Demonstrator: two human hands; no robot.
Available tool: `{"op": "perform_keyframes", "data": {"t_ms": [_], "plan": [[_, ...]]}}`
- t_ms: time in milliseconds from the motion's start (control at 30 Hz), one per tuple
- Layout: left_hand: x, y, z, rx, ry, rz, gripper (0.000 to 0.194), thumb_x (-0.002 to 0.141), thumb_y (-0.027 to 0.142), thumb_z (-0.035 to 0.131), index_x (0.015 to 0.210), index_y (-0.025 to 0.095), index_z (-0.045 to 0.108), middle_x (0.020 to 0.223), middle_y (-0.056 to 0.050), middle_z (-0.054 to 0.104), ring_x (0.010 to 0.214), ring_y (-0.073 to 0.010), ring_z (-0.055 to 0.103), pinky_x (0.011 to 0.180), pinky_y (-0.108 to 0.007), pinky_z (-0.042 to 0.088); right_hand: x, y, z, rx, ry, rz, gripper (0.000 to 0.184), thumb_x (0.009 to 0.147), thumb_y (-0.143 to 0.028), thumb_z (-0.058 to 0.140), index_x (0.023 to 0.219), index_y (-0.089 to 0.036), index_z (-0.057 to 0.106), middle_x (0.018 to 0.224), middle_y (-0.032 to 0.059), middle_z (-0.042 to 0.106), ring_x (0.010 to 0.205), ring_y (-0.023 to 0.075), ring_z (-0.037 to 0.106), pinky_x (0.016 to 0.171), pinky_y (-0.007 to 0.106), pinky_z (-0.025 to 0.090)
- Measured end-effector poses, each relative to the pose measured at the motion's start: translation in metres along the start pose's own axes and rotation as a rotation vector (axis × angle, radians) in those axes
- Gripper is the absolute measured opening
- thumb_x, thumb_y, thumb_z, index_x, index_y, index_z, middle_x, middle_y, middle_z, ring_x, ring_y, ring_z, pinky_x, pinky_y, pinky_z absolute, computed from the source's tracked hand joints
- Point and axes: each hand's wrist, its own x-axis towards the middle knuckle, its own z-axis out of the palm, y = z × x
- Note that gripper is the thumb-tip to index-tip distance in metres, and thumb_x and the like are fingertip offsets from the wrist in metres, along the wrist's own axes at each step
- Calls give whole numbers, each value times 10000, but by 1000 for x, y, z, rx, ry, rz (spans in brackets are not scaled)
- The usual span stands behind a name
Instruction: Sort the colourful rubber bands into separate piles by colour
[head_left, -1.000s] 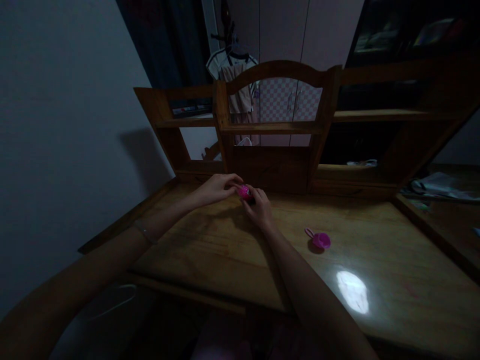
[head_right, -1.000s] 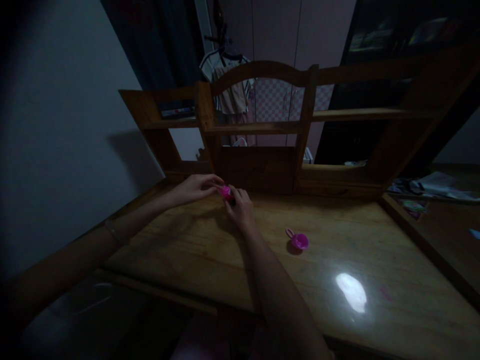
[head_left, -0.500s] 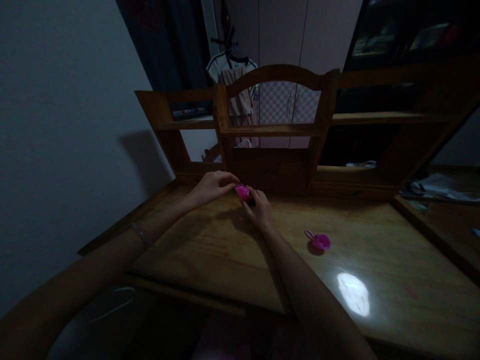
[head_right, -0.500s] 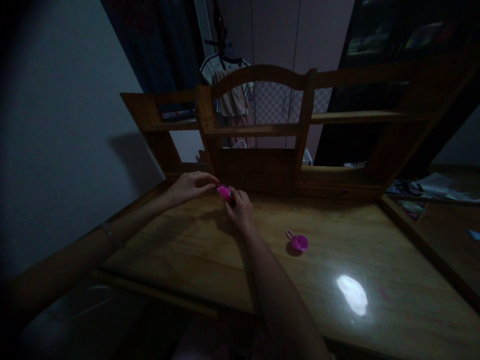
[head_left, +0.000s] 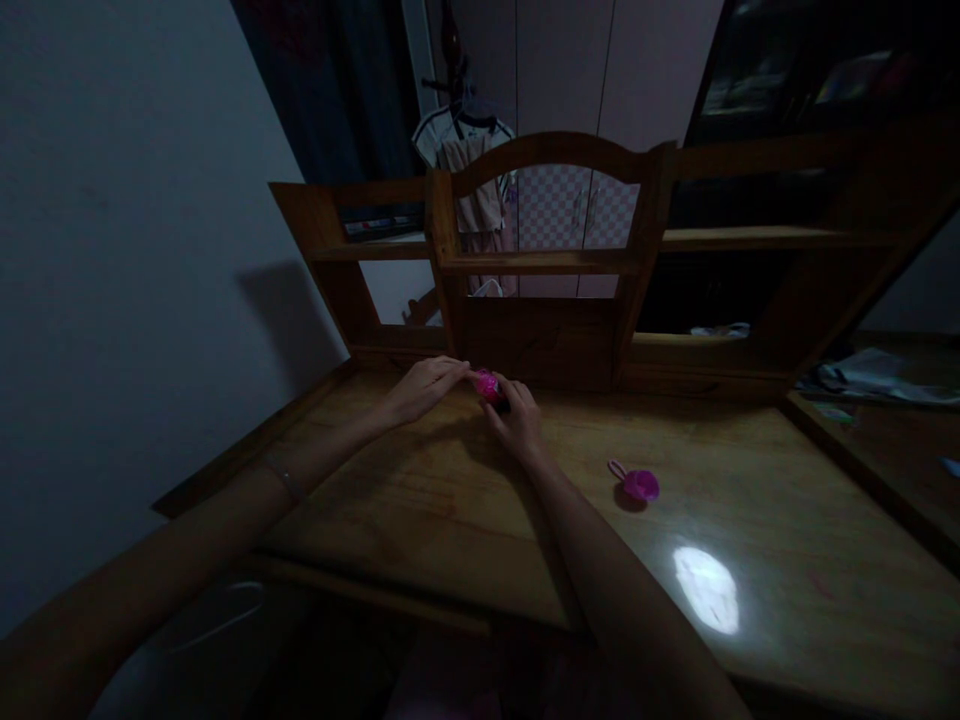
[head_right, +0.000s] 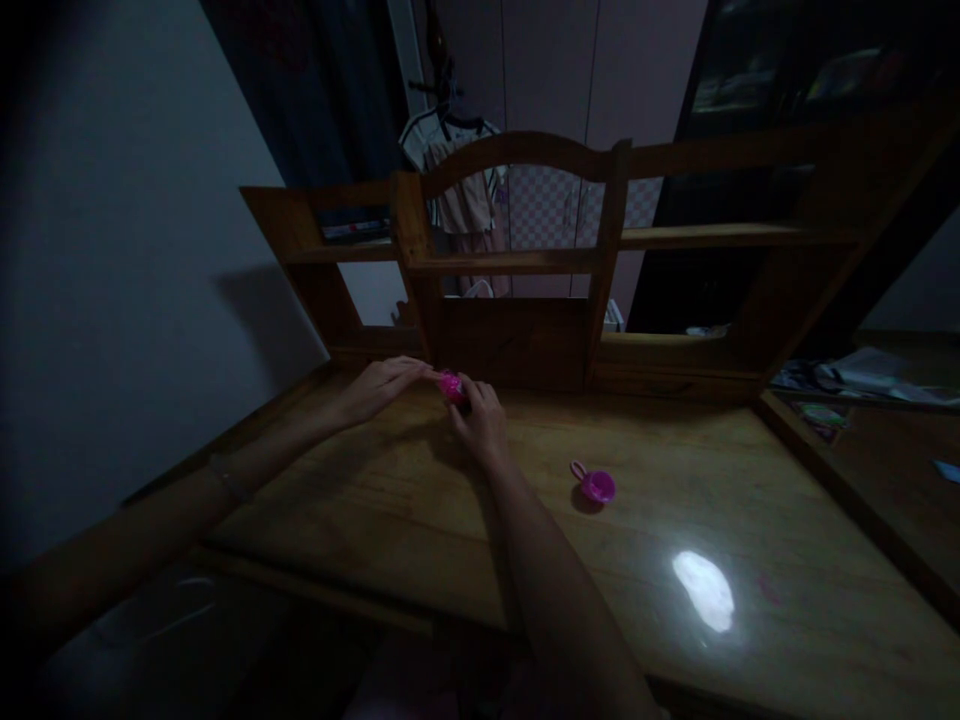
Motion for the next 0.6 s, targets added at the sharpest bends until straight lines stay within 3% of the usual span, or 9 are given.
{"op": "perform_keyframes", "data": {"t_ms": [200,600], "plan": [[-1,-12,6,-128,-43,-52,456,989,468,318,1095,246,702,1222,-10,651,1192,-201,548,1126,-381,319,-1,-1,-1,0,-8,-2,492,874,-310,587,1351,-237,492,1145,96,596,1053,261,541,917,396,471],[11,-15,13,-176,-96,-71,500,968,525,331,1061,216,713,1203,-43,659,1193,-210,551,1112,-379,342,1,-1,-1,6,3,1,492,871,-315,585,1346,-220,500,1152,102,603,1063,263,543,928,401,468]]}}
